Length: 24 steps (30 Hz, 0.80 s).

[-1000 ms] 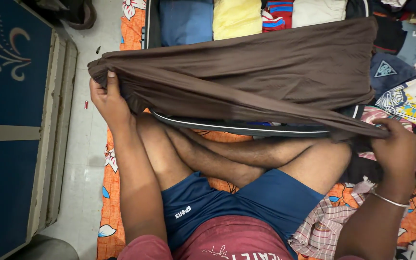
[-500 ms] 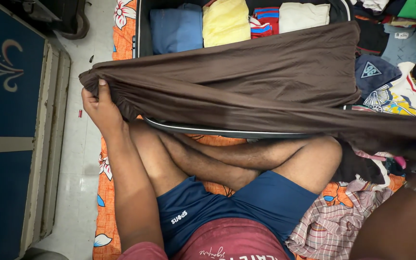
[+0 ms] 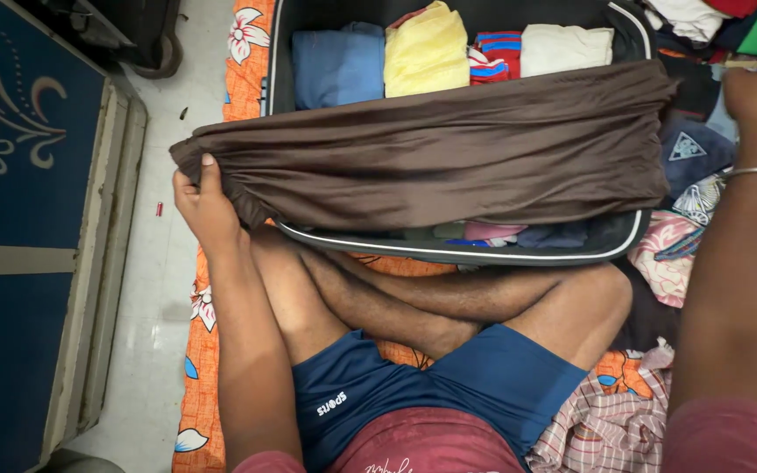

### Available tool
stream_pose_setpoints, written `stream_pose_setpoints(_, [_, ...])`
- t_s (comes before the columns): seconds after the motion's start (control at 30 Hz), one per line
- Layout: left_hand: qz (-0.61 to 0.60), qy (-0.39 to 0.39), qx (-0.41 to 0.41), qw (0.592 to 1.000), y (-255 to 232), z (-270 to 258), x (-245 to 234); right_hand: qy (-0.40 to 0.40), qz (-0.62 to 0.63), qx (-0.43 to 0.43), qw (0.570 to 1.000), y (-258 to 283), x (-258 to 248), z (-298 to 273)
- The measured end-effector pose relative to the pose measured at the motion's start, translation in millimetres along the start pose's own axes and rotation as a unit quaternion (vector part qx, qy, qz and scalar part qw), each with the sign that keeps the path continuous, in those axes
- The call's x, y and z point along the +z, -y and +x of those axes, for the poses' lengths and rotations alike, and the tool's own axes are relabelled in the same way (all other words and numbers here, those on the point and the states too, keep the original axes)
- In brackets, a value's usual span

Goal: The person sits cross-legged and folds various clothing items, including a brown shirt, a pink floral shirt, black shorts, and white pants, placing them into an open suitcase. The person handles each item one at a time, folding and arranging them neatly inside the luggage.

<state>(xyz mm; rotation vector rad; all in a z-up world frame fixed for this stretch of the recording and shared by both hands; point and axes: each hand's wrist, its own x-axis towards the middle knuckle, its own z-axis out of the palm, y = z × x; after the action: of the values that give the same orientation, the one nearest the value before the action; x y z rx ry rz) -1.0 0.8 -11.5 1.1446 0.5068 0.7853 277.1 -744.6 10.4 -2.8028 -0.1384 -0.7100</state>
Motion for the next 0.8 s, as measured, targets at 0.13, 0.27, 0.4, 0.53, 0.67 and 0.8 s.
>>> stream_pose_setpoints(0.13, [-0.014, -0.006, -0.010, 1.000, 1, 0, 1, 0.067, 0.001, -0.114, 0.991, 56, 37, -3])
stream_pose_setpoints(0.27, [-0.017, -0.001, -0.012, 1.000, 2, 1, 3, 0.119, -0.073, -0.265, 0.954, 148, 35, -30])
stream_pose_setpoints(0.4, [-0.012, -0.001, -0.011, 1.000, 3, 0, 1, 0.133, -0.116, -0.241, 0.954, 182, 32, -38])
stream_pose_setpoints(0.53, [-0.027, 0.003, -0.010, 1.000, 0, -1, 3, 0.049, -0.026, -0.164, 0.985, 169, 57, -23])
stream_pose_setpoints(0.67, [-0.021, 0.005, -0.012, 1.000, -1, -3, 3, -0.001, -0.001, -0.169, 0.986, 164, 76, -19])
stream_pose_setpoints(0.8, [-0.021, 0.011, -0.004, 1.000, -2, -3, 3, 0.040, 0.024, -0.215, 0.976, 197, 73, -22])
